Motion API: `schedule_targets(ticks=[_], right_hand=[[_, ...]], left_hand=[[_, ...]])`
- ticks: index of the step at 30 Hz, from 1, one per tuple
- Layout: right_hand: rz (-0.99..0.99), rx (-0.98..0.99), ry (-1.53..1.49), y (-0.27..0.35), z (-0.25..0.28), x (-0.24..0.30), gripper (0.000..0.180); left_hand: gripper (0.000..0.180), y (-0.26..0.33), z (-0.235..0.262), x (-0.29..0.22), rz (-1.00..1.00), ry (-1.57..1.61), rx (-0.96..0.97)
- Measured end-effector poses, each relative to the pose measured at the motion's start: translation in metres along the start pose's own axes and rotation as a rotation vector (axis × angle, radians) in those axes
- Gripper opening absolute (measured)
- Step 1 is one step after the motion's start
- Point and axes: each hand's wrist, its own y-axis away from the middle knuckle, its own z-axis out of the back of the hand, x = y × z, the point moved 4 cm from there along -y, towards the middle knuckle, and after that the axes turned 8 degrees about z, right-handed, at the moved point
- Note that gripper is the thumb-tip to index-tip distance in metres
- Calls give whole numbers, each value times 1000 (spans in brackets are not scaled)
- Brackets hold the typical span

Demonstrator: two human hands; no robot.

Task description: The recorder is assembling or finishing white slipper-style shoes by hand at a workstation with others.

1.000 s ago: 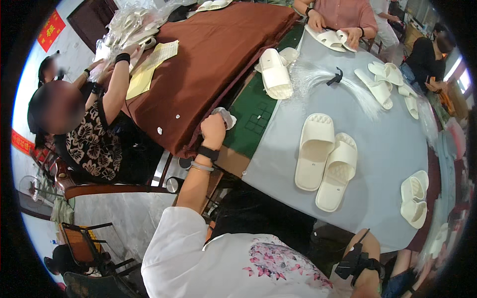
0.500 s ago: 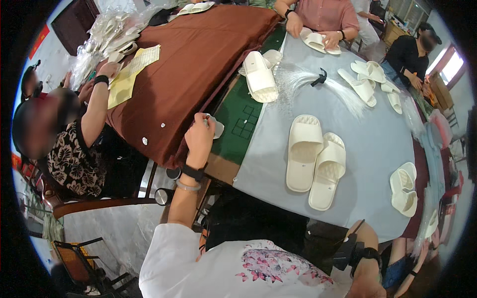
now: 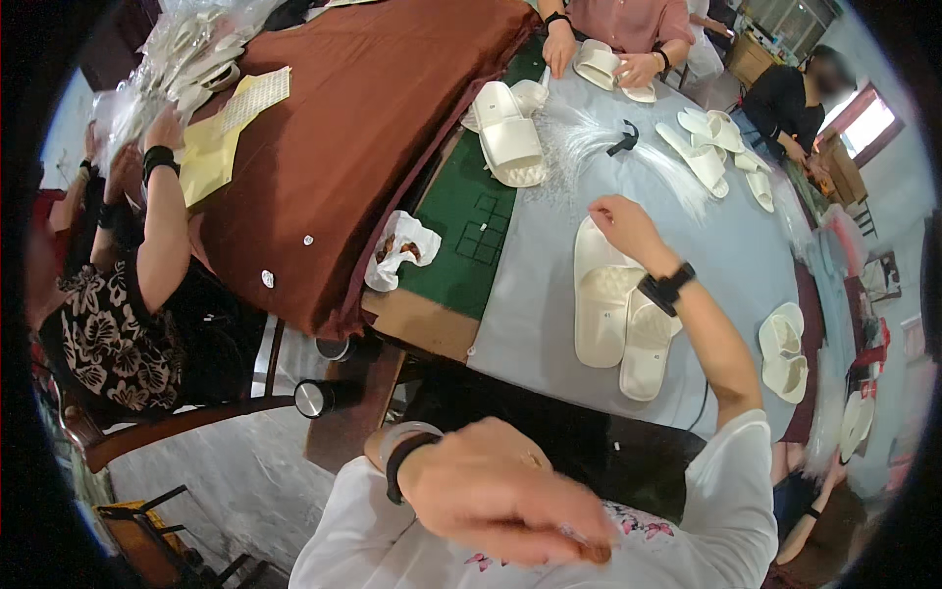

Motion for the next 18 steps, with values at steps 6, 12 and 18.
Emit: schedule_targets(ticks=[6, 12, 18], right_hand=[[-181, 198, 37, -41, -38, -39, 26], [-213, 141, 111, -48, -64, -47, 24], [-361, 22, 106, -44, -68, -36, 25]], left_hand=[[24, 11, -4, -8, -357, -166, -106], [24, 6, -3, 0, -621, -27, -236], [12, 0, -10, 25, -245, -235, -331]])
